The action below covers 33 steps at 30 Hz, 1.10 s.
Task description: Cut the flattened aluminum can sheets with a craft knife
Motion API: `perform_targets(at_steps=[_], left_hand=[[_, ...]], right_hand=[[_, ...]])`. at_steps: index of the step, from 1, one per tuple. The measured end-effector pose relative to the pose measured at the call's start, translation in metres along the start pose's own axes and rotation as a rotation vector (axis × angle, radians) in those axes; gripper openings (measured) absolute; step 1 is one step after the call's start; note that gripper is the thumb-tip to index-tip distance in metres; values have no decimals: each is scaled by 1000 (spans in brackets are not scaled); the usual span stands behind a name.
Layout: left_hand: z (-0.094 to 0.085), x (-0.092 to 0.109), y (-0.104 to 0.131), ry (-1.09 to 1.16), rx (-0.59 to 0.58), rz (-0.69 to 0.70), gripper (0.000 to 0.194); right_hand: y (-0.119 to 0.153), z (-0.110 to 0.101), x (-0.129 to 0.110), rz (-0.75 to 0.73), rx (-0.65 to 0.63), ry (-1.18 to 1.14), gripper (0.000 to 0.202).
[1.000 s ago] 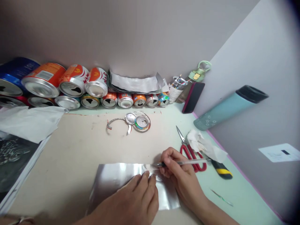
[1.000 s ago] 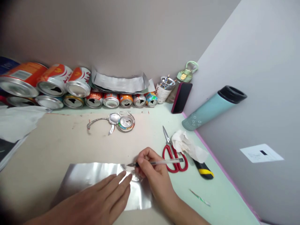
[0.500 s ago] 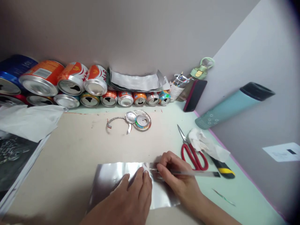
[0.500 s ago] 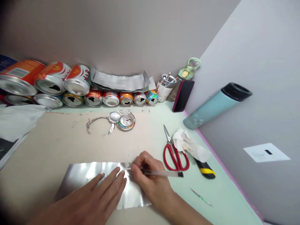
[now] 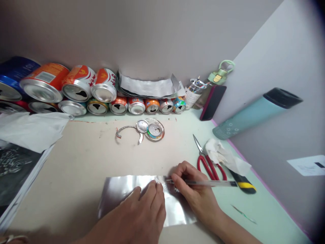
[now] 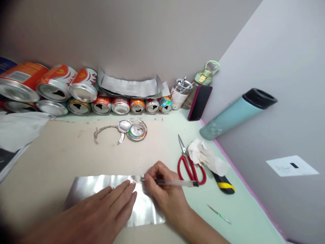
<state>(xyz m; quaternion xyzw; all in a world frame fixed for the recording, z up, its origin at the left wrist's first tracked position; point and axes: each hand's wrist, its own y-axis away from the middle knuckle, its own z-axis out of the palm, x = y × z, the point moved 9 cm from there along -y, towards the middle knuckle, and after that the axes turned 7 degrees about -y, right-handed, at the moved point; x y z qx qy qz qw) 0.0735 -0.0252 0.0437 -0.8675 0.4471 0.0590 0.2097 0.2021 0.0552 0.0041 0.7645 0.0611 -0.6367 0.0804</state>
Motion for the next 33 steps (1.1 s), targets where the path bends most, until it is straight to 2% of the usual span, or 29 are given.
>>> perform_targets(at_steps=[10, 15, 20, 23, 27, 33], left_hand=[[-6, -5, -2, -9, 41, -1, 42], [-1, -1, 2, -16, 7, 14, 41], [-4, -3, 1, 51, 40, 21, 41], [-3, -7, -3, 94, 2, 25, 40], [-1, -9, -8, 121, -70, 27, 39], [-7, -8, -7, 70, 8, 6, 41]], right_hand=[[2, 6, -5, -44, -74, 56, 29], [4, 7, -7, -57, -97, 61, 30], [2, 1, -3, -6, -34, -24, 33], [0, -4, 0, 20, 17, -80, 34], [0, -1, 0, 15, 1, -49, 35], [1, -1, 3, 12, -3, 4, 33]])
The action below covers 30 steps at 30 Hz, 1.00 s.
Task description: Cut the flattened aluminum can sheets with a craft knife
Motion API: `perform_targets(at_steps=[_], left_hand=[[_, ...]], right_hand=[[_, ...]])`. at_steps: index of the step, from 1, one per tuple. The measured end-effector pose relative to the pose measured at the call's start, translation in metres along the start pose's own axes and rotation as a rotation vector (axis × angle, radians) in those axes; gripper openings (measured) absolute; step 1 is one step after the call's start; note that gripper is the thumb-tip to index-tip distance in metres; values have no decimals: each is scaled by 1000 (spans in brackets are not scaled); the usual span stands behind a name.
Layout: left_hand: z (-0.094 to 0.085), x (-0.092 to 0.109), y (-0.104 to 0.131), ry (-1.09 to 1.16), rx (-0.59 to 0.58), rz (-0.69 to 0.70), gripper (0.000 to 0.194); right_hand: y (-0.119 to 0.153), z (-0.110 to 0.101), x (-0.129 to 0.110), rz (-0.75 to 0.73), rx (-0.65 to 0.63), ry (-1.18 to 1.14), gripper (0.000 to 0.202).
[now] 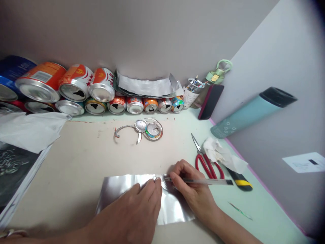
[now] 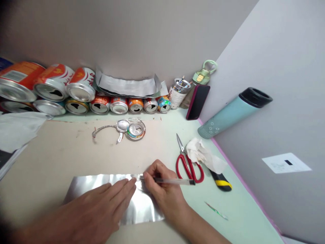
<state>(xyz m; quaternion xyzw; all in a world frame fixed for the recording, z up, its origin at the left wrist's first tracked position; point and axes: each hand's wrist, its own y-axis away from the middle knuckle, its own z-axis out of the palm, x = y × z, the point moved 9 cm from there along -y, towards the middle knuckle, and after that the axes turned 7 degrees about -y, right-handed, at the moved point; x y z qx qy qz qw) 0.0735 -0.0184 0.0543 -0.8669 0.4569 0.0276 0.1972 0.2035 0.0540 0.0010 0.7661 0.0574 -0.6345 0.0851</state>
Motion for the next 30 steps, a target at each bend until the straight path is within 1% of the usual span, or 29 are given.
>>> perform_targets(at_steps=[5, 10, 17, 20, 23, 26, 30], left_hand=[[3, 1, 2, -29, -6, -2, 41], [-1, 1, 1, -47, 43, -5, 41], [5, 2, 2, -35, -17, 4, 40], [4, 2, 0, -55, 11, -11, 40], [1, 1, -1, -62, 41, -22, 40], [0, 2, 0, -59, 36, -21, 41], [1, 3, 1, -51, 23, -14, 39]], right_hand=[[-1, 1, -2, -7, -6, 21, 31], [-1, 4, -7, -32, -27, 22, 31], [2, 5, -13, -86, -73, 88, 27], [1, 4, -14, -79, -60, 71, 28], [0, 0, -9, -35, -12, -11, 30], [-1, -3, -3, 5, 15, -58, 31], [-1, -1, -5, -12, 5, -13, 31]])
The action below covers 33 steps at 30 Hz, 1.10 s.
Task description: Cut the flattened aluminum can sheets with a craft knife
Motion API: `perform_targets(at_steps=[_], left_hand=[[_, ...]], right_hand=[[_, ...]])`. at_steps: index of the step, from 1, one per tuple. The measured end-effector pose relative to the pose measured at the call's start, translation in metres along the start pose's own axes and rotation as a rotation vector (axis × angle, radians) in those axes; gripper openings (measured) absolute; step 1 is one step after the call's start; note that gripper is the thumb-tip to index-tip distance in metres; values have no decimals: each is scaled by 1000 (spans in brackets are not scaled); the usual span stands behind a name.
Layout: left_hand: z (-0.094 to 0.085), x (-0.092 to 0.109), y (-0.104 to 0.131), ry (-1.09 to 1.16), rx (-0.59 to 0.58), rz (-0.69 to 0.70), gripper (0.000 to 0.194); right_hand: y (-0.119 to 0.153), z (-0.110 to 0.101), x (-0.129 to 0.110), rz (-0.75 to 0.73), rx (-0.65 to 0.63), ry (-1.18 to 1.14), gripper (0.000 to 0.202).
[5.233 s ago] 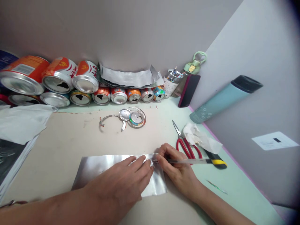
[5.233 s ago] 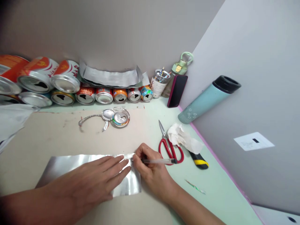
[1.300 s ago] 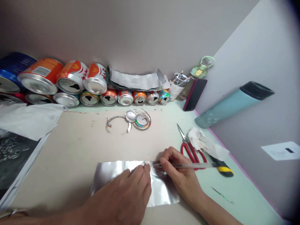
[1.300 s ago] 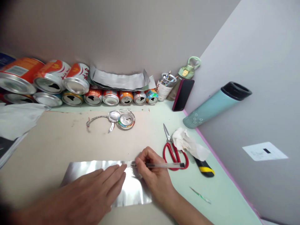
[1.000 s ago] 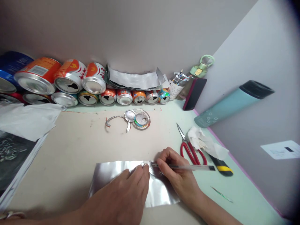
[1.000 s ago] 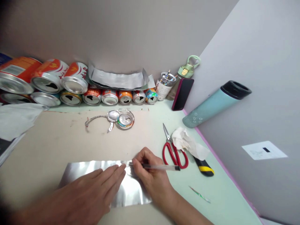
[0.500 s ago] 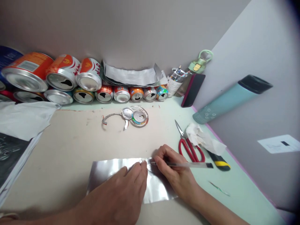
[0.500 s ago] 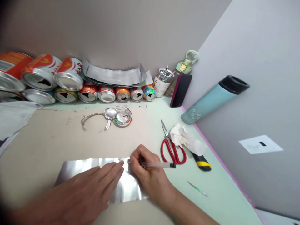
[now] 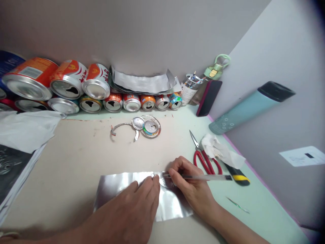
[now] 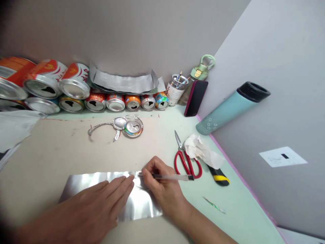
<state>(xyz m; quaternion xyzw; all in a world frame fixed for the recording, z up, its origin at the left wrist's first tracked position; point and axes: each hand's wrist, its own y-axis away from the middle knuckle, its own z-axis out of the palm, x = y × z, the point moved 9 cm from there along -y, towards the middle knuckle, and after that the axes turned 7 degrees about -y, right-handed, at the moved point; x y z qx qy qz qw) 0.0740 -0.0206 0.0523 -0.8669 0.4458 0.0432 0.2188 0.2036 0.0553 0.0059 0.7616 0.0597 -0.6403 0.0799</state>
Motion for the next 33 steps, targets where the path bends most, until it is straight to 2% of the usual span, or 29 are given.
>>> perform_targets(at_steps=[7, 19, 22, 27, 33], left_hand=[[0, 1, 2, -9, -8, 6, 38], [-2, -1, 0, 9, -15, 6, 39], [-4, -2, 1, 19, -24, 18, 37], [-3, -1, 2, 1, -19, 44, 36], [-2, -2, 0, -9, 7, 4, 37]], right_hand=[[0, 2, -2, -16, -2, 58, 33], [3, 6, -10, -67, -78, 108, 29], [2, 2, -6, -35, -44, 30, 29], [1, -12, -3, -14, 103, -36, 27], [2, -4, 3, 9, 26, 16, 28]])
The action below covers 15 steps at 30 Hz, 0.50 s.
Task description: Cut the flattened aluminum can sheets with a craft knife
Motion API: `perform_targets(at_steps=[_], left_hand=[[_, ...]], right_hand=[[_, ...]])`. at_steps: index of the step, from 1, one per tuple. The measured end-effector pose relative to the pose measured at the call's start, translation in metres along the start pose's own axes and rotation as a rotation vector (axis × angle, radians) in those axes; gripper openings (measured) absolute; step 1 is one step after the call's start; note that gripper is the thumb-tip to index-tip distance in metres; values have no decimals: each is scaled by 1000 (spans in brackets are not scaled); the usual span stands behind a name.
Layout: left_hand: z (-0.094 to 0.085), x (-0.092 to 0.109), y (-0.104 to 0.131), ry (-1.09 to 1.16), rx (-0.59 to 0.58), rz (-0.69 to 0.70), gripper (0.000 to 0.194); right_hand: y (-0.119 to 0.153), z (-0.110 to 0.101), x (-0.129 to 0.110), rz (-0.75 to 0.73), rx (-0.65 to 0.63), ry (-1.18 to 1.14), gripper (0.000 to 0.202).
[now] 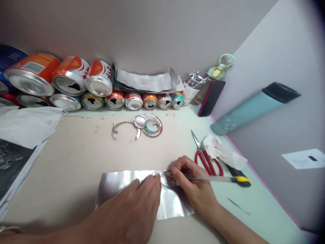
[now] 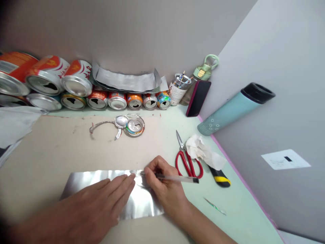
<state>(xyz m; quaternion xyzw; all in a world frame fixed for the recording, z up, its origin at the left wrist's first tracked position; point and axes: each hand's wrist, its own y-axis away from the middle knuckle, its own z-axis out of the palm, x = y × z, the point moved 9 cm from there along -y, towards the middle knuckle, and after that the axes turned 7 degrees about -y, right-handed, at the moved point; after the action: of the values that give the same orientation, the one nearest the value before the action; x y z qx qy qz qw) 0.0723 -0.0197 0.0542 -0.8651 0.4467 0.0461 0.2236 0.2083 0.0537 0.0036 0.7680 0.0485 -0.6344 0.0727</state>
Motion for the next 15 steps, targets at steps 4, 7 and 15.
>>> perform_targets(at_steps=[4, 7, 15], left_hand=[[0, 1, 1, 6, 2, -14, 40], [0, 1, 3, 11, 3, -16, 40], [4, 4, 3, -33, -29, 9, 40]], right_hand=[[0, 1, 1, -18, -11, 51, 27], [-1, 1, 0, -23, -13, 55, 26], [2, 7, -8, -85, -92, 72, 28]])
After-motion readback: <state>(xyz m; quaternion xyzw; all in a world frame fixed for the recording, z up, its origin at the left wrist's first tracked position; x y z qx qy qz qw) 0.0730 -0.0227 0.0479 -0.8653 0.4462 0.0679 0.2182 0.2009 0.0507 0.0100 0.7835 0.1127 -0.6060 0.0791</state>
